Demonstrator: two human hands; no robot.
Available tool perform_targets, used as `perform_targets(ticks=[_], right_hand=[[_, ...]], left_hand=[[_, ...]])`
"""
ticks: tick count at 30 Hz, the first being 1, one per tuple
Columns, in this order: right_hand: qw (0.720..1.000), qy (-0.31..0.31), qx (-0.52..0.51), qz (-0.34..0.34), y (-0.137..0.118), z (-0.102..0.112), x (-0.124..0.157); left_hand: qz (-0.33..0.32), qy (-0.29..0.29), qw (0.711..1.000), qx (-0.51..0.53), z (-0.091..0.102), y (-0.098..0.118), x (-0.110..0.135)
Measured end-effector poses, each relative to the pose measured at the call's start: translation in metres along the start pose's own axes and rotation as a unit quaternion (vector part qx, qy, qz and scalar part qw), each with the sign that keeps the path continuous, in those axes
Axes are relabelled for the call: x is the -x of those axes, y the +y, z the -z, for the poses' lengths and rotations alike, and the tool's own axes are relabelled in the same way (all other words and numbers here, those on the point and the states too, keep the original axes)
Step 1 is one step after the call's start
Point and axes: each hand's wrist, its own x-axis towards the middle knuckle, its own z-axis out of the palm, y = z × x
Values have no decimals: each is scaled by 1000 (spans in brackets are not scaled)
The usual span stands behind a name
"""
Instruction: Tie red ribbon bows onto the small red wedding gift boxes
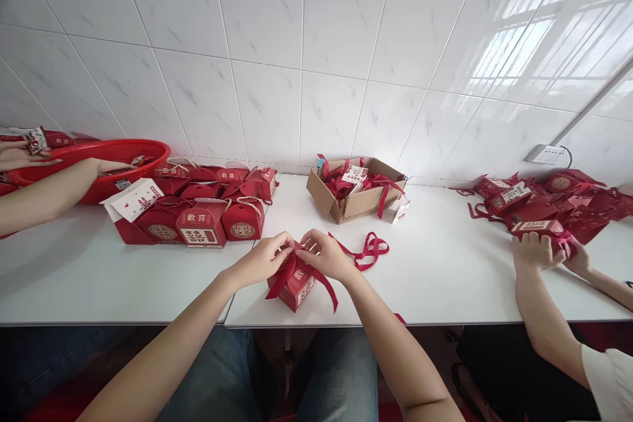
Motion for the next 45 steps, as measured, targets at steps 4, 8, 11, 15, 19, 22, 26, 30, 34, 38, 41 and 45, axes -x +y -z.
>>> perform_targets(ticks=[4,8,11,15,19,22,26,30,34,38,41,45], right_hand=[[998,-18,56,12,-2,-4,-1],[997,-16,80,-8,4,-6,-3],[998,-27,59,-16,7,-5,-3],[996,-37,76,14,5,-2,3],[984,-55,136,96,-2,0,10],[967,-90,184,151,-8,0,12],[944,-129,249,174,-10,0,12],[929,-147,288,180,-9,0,15],[928,-145,299,171,-10,1,20],[948,-97,264,153,-9,1,21],[963,-47,228,135,-4,2,18],[952,-62,260,148,4,5,15]], left_hand=[[-8,3,1000,21,-3,-2,0],[-12,6,999,33,-2,-4,0],[-23,19,1000,-1,0,-6,1],[-34,40,998,-35,-1,-11,3],[-20,51,998,-33,-2,-12,5],[-14,41,999,-4,-2,-12,4],[-22,22,999,42,0,-14,-1],[-28,47,998,27,-1,-17,-4],[-39,70,997,9,-6,-18,-3],[-35,71,996,35,-7,-16,1],[-30,68,996,54,-5,-12,6],[-14,54,997,48,-2,-8,12]])
